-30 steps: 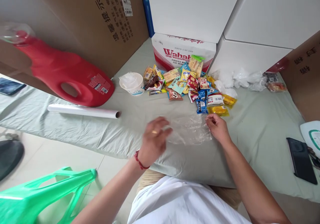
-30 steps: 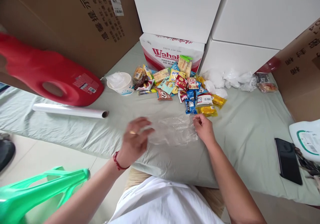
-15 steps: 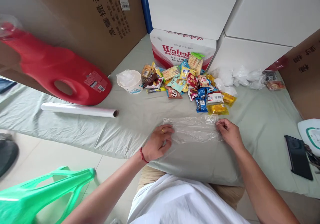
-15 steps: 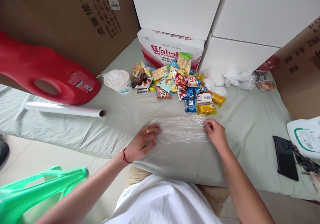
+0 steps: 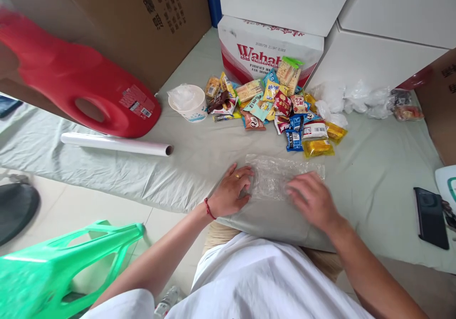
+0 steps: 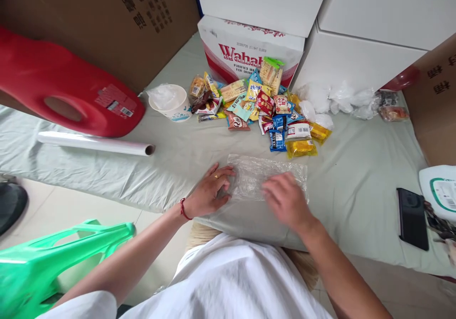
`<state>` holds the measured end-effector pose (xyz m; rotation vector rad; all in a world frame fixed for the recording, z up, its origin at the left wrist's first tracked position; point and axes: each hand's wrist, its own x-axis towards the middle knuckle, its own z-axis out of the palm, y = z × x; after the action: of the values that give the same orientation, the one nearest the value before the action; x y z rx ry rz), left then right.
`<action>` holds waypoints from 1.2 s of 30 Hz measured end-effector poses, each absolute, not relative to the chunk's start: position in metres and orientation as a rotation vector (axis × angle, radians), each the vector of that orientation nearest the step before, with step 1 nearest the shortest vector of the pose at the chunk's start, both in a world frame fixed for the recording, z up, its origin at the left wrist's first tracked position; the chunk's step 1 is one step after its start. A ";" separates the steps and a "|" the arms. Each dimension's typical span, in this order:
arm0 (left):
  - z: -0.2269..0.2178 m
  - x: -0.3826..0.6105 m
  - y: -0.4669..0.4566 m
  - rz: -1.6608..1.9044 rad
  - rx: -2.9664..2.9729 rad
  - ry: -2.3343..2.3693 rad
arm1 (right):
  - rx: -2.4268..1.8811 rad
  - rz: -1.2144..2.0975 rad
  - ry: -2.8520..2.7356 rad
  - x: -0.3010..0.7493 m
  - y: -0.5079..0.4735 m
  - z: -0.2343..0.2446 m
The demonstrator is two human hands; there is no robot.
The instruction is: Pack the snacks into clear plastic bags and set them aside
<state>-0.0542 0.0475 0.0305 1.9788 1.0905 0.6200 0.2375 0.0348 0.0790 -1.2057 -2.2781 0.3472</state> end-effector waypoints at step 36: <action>0.059 -0.013 0.018 1.446 0.267 1.171 | -1.221 1.384 -0.764 0.130 0.005 0.088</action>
<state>-0.0132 0.0178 0.0586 0.2666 1.1715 1.4460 0.1297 0.0049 0.0877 -1.2206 -0.7645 1.3842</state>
